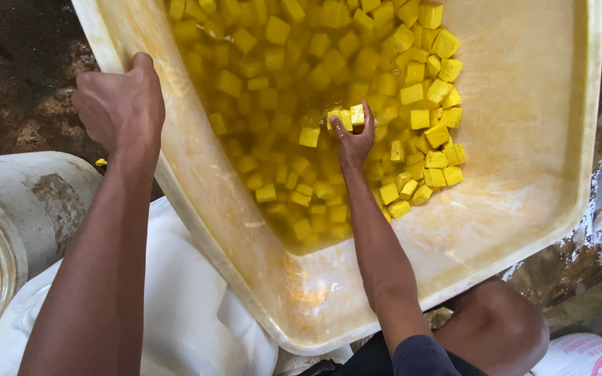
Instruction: The person sits on the floor and transfers yellow cube-shaped bars one at a time from a large water-filled tub into a white plastic bucket, occasionally holding and turning a bar in both hands before placing it into the bucket with the others.
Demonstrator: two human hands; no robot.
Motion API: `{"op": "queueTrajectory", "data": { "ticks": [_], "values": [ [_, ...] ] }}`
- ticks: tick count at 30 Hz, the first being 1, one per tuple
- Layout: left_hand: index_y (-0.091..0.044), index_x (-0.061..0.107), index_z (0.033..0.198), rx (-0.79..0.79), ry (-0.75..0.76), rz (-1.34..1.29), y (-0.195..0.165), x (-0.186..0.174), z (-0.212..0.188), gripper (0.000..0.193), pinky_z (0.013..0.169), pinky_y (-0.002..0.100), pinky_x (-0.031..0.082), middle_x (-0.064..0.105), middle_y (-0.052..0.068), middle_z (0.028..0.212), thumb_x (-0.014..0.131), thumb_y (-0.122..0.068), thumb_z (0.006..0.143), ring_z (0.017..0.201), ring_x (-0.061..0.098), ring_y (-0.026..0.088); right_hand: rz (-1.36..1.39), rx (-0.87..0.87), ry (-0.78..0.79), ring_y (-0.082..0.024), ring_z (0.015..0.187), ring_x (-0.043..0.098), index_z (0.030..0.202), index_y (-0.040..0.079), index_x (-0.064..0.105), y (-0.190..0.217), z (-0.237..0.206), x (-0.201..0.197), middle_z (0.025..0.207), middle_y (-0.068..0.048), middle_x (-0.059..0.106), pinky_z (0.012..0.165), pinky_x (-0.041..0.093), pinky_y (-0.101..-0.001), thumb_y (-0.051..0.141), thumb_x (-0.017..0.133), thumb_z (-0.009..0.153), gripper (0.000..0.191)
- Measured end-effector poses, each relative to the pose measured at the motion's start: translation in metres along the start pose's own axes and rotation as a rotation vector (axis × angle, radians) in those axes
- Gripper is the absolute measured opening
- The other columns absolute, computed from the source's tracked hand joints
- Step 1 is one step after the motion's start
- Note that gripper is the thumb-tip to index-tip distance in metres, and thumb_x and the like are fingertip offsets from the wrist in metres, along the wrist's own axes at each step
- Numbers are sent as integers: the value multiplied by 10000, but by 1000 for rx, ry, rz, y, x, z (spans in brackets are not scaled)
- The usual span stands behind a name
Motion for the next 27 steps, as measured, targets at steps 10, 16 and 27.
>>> {"op": "queueTrajectory", "data": {
  "ticks": [10, 16, 27],
  "values": [
    [64, 736, 841, -2, -21, 12, 5, 3, 4, 400, 539, 493, 600, 712, 197, 696, 722, -336, 852, 564, 736, 302, -315, -257, 148, -246, 1158, 609, 1477, 86, 523, 22, -11, 39, 1334, -106, 571, 992, 555, -391, 149, 915, 845, 747],
    [80, 739, 809, 52, -126, 23, -3, -9, 1, 469, 590, 532, 577, 714, 259, 750, 772, -388, 800, 637, 728, 396, -531, -256, -19, -337, 1142, 604, 1525, 155, 506, 15, -56, 65, 1340, -208, 448, 942, 570, -433, 147, 875, 812, 803],
    [69, 725, 895, -72, 17, 14, 2, -8, -3, 484, 693, 542, 587, 726, 250, 824, 713, -409, 819, 740, 753, 388, -621, 109, 45, -319, 1156, 616, 1620, 183, 249, -2, -58, 79, 1551, -299, 279, 964, 582, -461, 188, 845, 854, 970]
  ]
}}
Point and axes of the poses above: each hand's wrist, its own z-axis towards the middle knuckle, its own x-axis out of the palm, y = z × x, the point moved 9 cm from there along z, towards the middle knuckle
